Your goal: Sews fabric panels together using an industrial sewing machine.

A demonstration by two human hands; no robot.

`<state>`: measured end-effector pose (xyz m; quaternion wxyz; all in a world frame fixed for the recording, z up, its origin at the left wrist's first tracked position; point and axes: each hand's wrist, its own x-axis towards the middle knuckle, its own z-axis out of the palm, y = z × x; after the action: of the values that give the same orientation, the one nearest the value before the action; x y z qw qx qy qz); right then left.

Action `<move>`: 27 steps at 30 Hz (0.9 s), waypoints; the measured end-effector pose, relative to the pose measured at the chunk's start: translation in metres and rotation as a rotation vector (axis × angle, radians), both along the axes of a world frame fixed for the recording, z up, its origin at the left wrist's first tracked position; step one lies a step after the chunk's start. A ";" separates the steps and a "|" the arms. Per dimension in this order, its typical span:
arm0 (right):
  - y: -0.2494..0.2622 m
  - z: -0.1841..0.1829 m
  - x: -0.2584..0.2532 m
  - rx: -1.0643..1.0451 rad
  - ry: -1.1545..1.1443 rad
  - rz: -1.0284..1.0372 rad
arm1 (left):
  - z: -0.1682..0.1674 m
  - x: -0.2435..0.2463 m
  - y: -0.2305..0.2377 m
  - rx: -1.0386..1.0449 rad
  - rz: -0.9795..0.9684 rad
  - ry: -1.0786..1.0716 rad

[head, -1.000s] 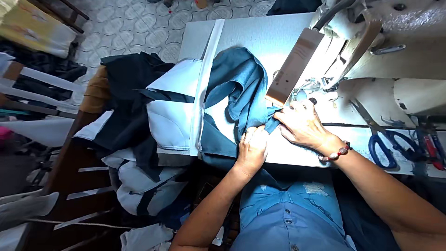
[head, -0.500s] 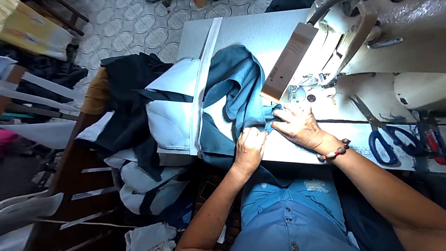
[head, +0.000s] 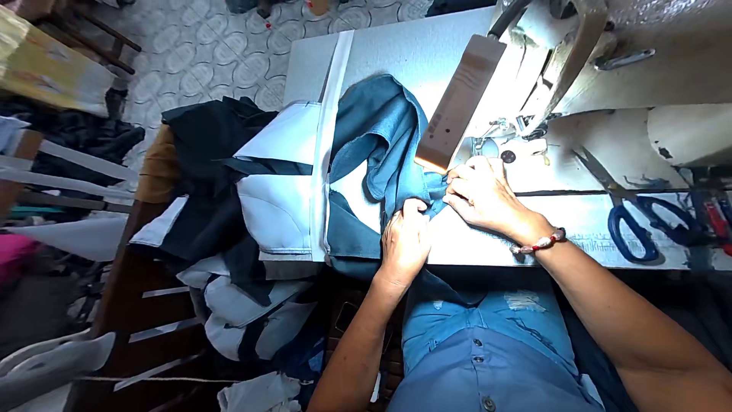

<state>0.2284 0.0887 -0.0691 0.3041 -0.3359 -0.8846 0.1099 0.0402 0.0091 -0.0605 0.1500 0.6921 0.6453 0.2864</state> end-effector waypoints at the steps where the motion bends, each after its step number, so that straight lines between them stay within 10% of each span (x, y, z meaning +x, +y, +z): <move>1: -0.001 0.000 -0.001 -0.003 -0.002 -0.011 | -0.001 0.001 0.000 0.018 0.017 0.017; 21: 0.000 0.000 -0.014 0.066 -0.074 -0.111 | 0.009 0.010 0.008 -0.034 0.080 0.223; 27: 0.003 0.000 -0.014 -0.008 0.013 -0.113 | 0.042 -0.005 0.028 0.141 -0.382 0.676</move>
<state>0.2141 0.0917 -0.0694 0.3143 -0.3856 -0.8619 0.0982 0.0354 0.0375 -0.0181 -0.0681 0.8637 0.4965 0.0528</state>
